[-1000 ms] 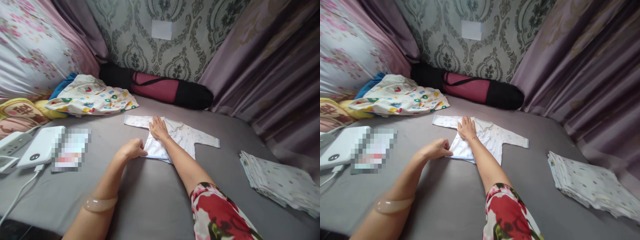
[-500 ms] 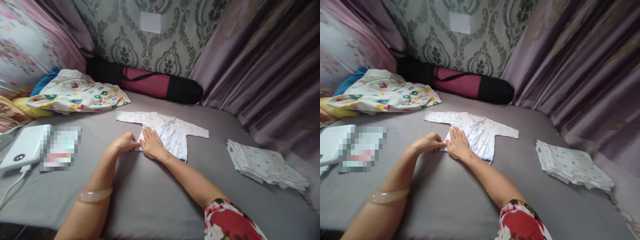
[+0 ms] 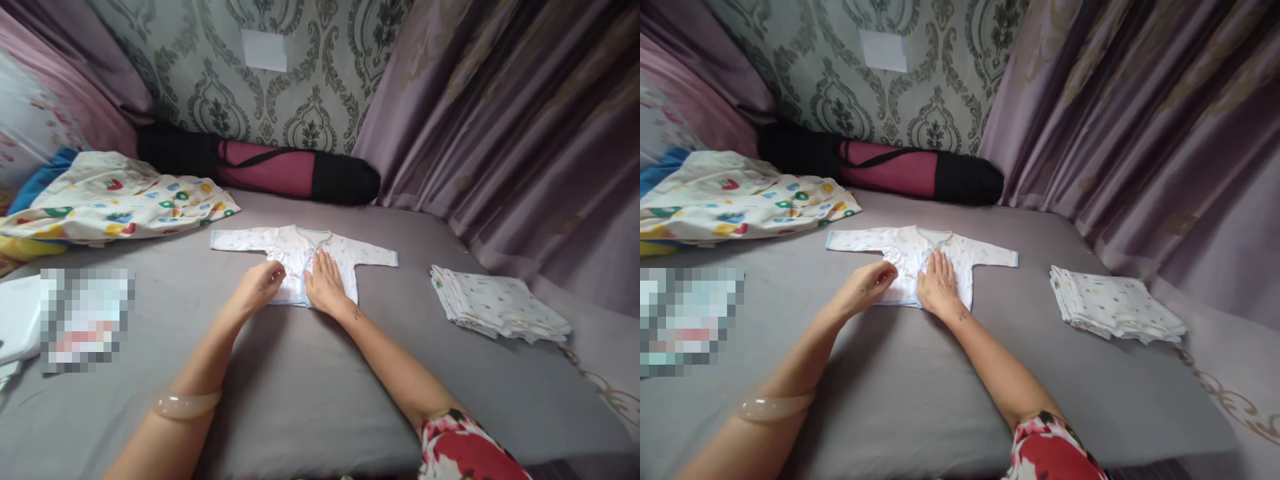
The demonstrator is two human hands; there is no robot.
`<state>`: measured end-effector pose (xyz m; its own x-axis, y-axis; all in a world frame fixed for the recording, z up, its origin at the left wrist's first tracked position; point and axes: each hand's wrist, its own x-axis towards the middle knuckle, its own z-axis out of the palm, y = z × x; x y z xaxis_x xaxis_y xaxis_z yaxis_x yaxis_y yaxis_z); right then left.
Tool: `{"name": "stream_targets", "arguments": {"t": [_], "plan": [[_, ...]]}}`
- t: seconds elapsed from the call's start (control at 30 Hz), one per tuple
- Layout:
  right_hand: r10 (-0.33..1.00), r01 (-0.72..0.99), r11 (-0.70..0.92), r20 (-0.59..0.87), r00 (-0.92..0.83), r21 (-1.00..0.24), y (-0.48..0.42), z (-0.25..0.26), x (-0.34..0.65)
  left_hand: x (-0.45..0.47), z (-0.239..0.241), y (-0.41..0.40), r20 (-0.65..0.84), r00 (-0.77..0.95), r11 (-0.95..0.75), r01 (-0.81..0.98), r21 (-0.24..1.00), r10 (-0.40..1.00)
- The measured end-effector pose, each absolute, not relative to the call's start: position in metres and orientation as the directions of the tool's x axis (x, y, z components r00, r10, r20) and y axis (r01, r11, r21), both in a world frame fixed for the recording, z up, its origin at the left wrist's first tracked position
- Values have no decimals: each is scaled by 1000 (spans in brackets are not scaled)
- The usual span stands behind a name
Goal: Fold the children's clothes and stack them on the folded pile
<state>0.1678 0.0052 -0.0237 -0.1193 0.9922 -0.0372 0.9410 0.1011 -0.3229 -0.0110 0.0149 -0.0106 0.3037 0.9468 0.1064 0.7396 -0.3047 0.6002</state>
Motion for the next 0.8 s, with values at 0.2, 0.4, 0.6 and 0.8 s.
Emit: {"name": "stream_targets", "arguments": {"t": [0.2, 0.4, 0.6, 0.8], "plan": [[990, 933, 84, -74, -117, -351, 10, -41, 183, 13, -29, 9, 152, 361, -380, 731, 567, 920], [997, 810, -24, -72, -22, -587, 29, -30, 216, 33, -44, 5, 172, 179, -243, 823, 513, 969], [990, 921, 124, -19, -141, -369, 25, -40, 231, 39, -50, 10, 189, 149, -225, 839, 496, 971], [981, 945, 167, -45, -187, -282, 19, -44, 224, 41, -46, 10, 211, 119, -212, 836, 506, 970]]}}
